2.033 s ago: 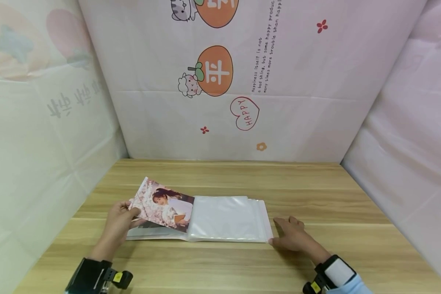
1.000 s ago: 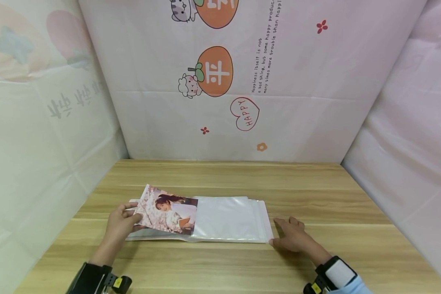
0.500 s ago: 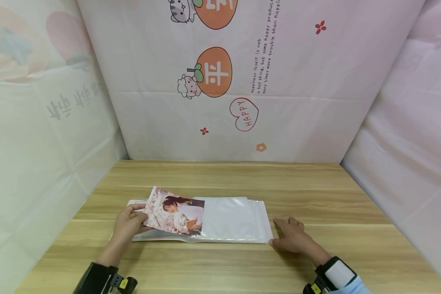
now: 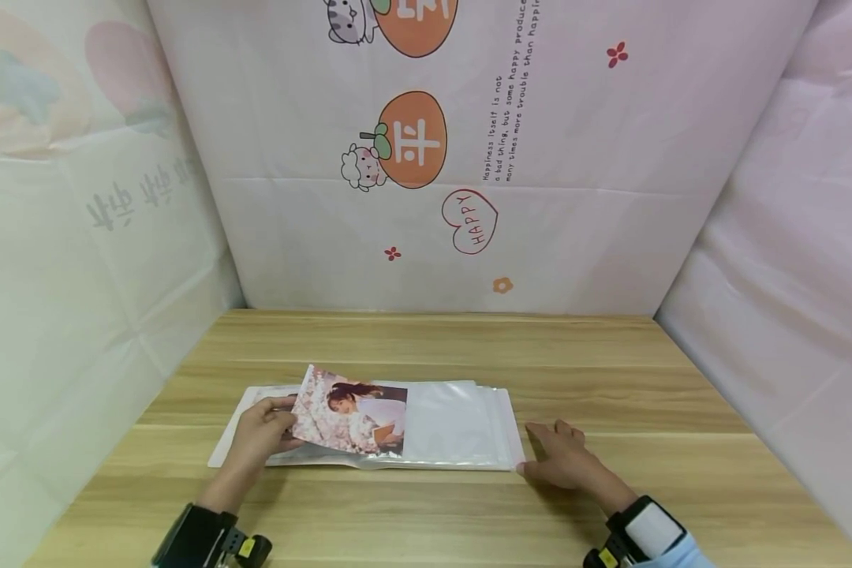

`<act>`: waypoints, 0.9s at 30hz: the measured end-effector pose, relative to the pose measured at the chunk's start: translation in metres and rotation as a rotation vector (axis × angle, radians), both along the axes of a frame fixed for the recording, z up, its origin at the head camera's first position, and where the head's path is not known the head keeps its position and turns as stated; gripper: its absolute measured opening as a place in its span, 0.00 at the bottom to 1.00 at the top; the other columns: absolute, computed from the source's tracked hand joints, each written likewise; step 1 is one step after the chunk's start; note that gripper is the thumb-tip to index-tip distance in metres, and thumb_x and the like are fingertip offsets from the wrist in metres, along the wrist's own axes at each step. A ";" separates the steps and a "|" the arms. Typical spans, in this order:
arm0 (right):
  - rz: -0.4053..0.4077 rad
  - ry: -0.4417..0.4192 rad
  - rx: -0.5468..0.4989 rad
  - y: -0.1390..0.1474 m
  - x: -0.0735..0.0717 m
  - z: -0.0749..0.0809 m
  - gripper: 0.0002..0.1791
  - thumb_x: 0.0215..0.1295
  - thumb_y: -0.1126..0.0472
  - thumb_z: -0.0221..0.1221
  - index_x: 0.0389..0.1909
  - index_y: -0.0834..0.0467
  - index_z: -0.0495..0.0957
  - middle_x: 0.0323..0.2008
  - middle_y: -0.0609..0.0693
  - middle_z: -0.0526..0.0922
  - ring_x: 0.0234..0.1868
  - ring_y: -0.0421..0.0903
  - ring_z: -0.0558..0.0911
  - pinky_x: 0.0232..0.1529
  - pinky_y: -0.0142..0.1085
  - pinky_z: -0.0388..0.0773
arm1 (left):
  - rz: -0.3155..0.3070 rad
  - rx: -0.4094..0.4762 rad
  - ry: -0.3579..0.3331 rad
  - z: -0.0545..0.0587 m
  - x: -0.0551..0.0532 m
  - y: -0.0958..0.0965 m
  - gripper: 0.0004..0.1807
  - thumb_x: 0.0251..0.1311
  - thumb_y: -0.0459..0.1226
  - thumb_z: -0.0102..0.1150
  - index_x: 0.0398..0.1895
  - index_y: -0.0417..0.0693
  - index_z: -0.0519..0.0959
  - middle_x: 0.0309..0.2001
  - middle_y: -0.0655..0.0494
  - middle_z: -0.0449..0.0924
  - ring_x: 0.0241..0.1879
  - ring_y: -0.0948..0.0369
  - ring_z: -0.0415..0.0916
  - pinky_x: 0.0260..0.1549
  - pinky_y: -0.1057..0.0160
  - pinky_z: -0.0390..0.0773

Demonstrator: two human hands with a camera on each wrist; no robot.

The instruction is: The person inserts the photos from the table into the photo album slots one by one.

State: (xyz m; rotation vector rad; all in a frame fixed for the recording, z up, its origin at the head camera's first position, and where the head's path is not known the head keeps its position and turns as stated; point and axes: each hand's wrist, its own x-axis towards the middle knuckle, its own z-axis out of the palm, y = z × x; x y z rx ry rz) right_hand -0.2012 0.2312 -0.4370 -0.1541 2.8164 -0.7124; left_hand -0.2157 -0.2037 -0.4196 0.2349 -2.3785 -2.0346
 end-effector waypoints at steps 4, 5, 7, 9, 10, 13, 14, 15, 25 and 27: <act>0.001 0.001 0.000 0.000 0.001 0.001 0.41 0.53 0.48 0.65 0.62 0.66 0.64 0.60 0.82 0.50 0.59 0.79 0.47 0.48 0.71 0.56 | -0.022 0.011 -0.003 -0.005 -0.002 0.003 0.19 0.61 0.28 0.47 0.56 0.30 0.67 0.38 0.43 0.77 0.31 0.58 0.74 0.32 0.60 0.81; 0.001 0.002 0.002 0.000 0.001 0.001 0.41 0.53 0.48 0.65 0.63 0.66 0.64 0.60 0.82 0.50 0.59 0.79 0.47 0.48 0.71 0.57 | -0.027 0.013 -0.005 -0.005 -0.002 0.005 0.19 0.61 0.28 0.47 0.56 0.31 0.67 0.38 0.42 0.77 0.31 0.58 0.74 0.32 0.60 0.81; 0.000 -0.001 0.002 -0.001 0.002 0.002 0.41 0.53 0.48 0.65 0.63 0.66 0.64 0.60 0.82 0.50 0.59 0.79 0.47 0.48 0.71 0.57 | -0.031 0.019 -0.010 -0.004 -0.001 0.008 0.19 0.61 0.28 0.46 0.56 0.31 0.67 0.39 0.42 0.77 0.32 0.57 0.75 0.32 0.60 0.81; 0.000 0.000 0.005 -0.001 0.002 0.003 0.41 0.53 0.48 0.65 0.63 0.66 0.64 0.59 0.82 0.50 0.59 0.79 0.48 0.47 0.71 0.57 | -0.039 0.025 -0.011 -0.004 -0.001 0.010 0.19 0.61 0.28 0.46 0.56 0.30 0.68 0.38 0.42 0.76 0.32 0.58 0.75 0.31 0.60 0.81; -0.001 -0.002 0.003 -0.001 0.003 0.003 0.41 0.53 0.48 0.65 0.63 0.66 0.64 0.60 0.82 0.50 0.59 0.79 0.48 0.47 0.71 0.57 | -0.044 0.035 -0.001 -0.002 0.000 0.012 0.19 0.61 0.26 0.46 0.56 0.29 0.68 0.39 0.41 0.76 0.31 0.57 0.75 0.31 0.60 0.81; -0.003 -0.009 -0.001 -0.002 0.003 0.004 0.40 0.53 0.48 0.65 0.63 0.66 0.64 0.60 0.82 0.50 0.59 0.79 0.48 0.47 0.71 0.57 | -0.055 0.048 -0.002 -0.002 -0.001 0.016 0.19 0.61 0.26 0.46 0.56 0.28 0.68 0.40 0.40 0.76 0.31 0.56 0.76 0.30 0.61 0.81; -0.004 -0.011 -0.003 -0.002 0.003 0.004 0.40 0.54 0.48 0.65 0.63 0.66 0.65 0.60 0.82 0.50 0.59 0.79 0.48 0.47 0.71 0.57 | -0.059 0.049 -0.003 -0.002 -0.001 0.017 0.19 0.61 0.25 0.46 0.56 0.28 0.68 0.40 0.40 0.76 0.30 0.56 0.77 0.30 0.61 0.81; -0.005 -0.013 -0.004 -0.002 0.003 0.004 0.40 0.54 0.48 0.65 0.63 0.66 0.65 0.60 0.81 0.50 0.59 0.79 0.48 0.47 0.71 0.57 | -0.065 0.050 -0.004 -0.003 -0.001 0.018 0.19 0.61 0.25 0.46 0.56 0.28 0.68 0.40 0.40 0.75 0.30 0.56 0.77 0.30 0.61 0.81; -0.001 -0.009 0.018 0.000 0.003 0.003 0.41 0.54 0.46 0.65 0.63 0.64 0.65 0.59 0.81 0.51 0.59 0.79 0.49 0.46 0.72 0.58 | -0.073 0.050 -0.003 -0.007 -0.004 0.026 0.19 0.59 0.24 0.46 0.54 0.28 0.69 0.35 0.41 0.76 0.27 0.54 0.77 0.28 0.58 0.81; -0.001 -0.006 0.019 0.000 0.003 0.003 0.41 0.54 0.46 0.65 0.63 0.64 0.64 0.59 0.81 0.52 0.59 0.79 0.49 0.45 0.72 0.58 | -0.075 0.043 -0.001 -0.007 -0.004 0.028 0.19 0.59 0.24 0.46 0.54 0.28 0.70 0.34 0.42 0.76 0.27 0.54 0.77 0.28 0.58 0.81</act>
